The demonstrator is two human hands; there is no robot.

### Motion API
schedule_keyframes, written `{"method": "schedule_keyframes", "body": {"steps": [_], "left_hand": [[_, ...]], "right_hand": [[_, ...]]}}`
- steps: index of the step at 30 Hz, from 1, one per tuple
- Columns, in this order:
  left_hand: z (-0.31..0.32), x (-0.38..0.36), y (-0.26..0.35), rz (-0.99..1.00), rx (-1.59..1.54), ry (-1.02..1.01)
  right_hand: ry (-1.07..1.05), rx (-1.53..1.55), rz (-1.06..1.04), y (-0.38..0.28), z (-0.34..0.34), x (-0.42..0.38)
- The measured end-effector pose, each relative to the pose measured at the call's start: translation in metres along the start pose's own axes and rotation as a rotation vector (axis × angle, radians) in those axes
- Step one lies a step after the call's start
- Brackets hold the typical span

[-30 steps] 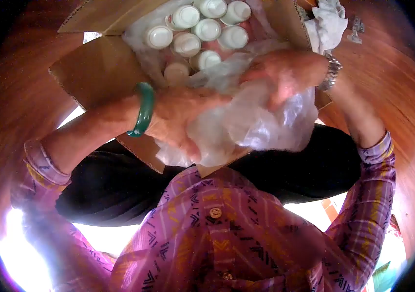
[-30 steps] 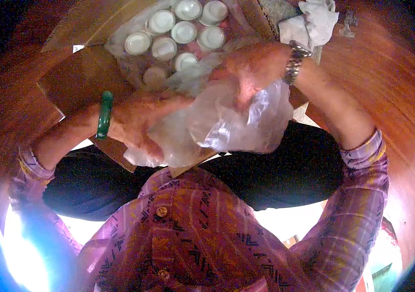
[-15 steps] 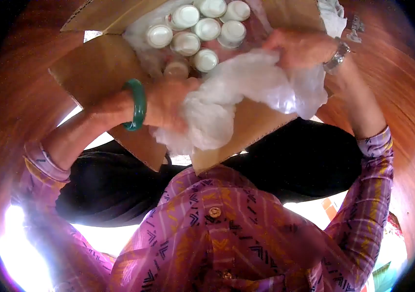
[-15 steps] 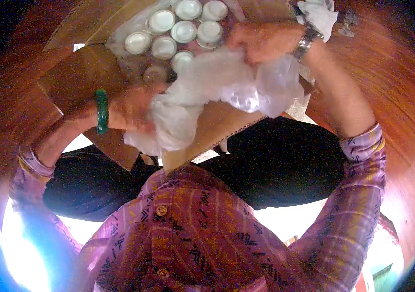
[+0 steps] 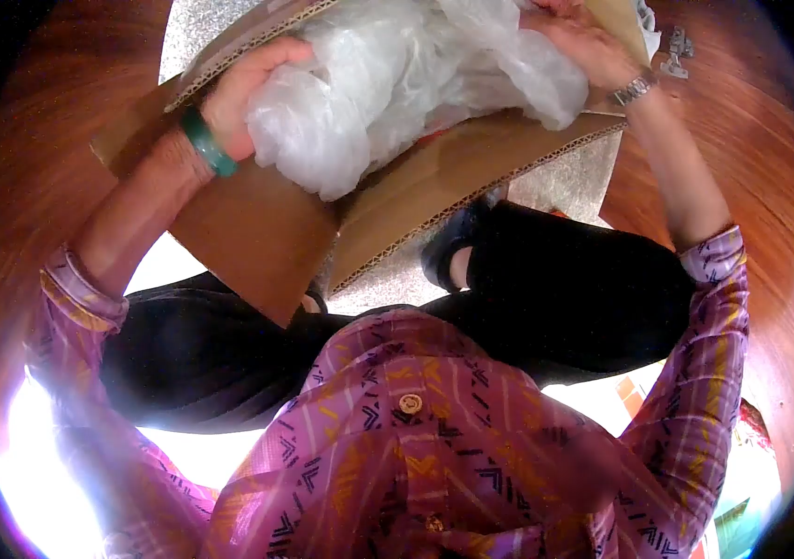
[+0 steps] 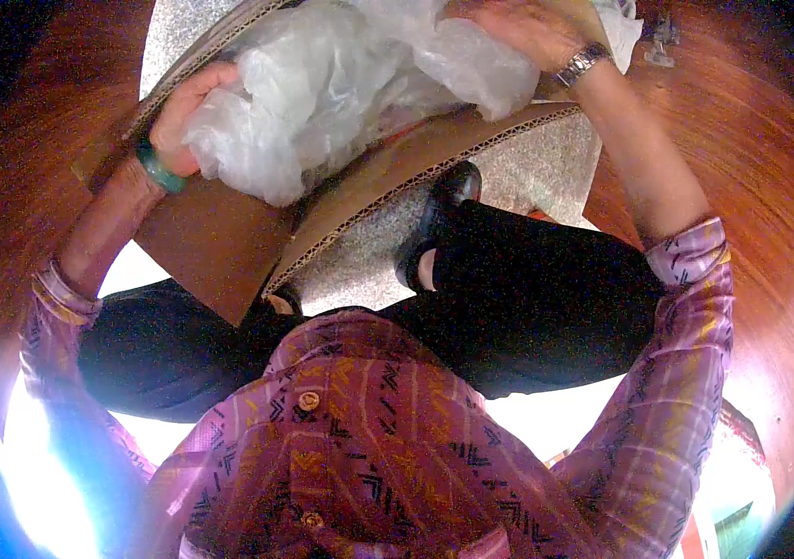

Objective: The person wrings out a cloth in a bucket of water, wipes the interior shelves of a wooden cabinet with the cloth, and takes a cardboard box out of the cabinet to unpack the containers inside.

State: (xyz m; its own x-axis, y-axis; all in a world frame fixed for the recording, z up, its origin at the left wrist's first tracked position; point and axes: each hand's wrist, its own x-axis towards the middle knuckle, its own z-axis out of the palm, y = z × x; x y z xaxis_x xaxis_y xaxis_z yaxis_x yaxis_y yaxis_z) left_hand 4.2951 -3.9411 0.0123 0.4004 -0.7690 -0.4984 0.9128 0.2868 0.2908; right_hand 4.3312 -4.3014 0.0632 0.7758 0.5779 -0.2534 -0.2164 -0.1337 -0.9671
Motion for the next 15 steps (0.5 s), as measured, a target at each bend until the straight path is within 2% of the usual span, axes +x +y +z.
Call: {"method": "schedule_keyframes", "body": {"steps": [1, 3, 4, 5, 6, 7, 8, 9, 11, 12, 13, 15], "left_hand": [[-0.002, 0.0, -0.003, 0.001, 0.002, 0.0], [0.0, -0.001, -0.004, 0.023, 0.123, 0.055], [0.007, -0.003, -0.01, 0.059, 0.335, 0.103], [0.027, -0.007, -0.016, 0.092, 0.547, 0.151], [0.035, -0.012, -0.017, 0.101, 0.7, -0.047], [0.044, -0.013, -0.015, -0.053, 0.869, -0.163], [0.047, -0.011, -0.019, -0.076, 1.065, -0.285], [0.051, -0.008, -0.024, -0.1, 1.261, -0.409], [0.079, -0.011, -0.031, 0.07, 1.661, -0.238], [0.078, -0.008, -0.036, 0.008, 1.899, -0.159], [0.075, -0.008, -0.038, 0.009, 1.902, -0.159], [0.088, -0.011, -0.036, 0.203, 1.977, 0.228]], "right_hand": [[0.0, 0.0, -0.002, 0.001, -0.007, 0.0], [-0.012, -0.809, 0.371, -0.028, 0.005, 0.022], [-0.011, -0.81, 0.369, -0.02, 0.003, 0.019], [-0.148, -0.736, 0.294, -0.004, -0.004, 0.014], [-0.282, -0.661, 0.219, 0.003, -0.002, 0.011], [-0.408, -0.673, 0.258, 0.007, -0.003, 0.01], [-0.535, -0.682, 0.294, 0.004, 0.003, 0.011], [-0.653, -0.782, 0.447, -0.014, 0.031, 0.01], [-0.643, -1.134, 0.233, -0.027, 0.068, -0.001], [-0.579, -1.023, 0.364, -0.017, 0.072, -0.008], [-0.499, -0.912, 0.484, -0.007, 0.076, -0.015], [-0.487, -1.044, -0.276, -0.002, 0.08, -0.022]]}}
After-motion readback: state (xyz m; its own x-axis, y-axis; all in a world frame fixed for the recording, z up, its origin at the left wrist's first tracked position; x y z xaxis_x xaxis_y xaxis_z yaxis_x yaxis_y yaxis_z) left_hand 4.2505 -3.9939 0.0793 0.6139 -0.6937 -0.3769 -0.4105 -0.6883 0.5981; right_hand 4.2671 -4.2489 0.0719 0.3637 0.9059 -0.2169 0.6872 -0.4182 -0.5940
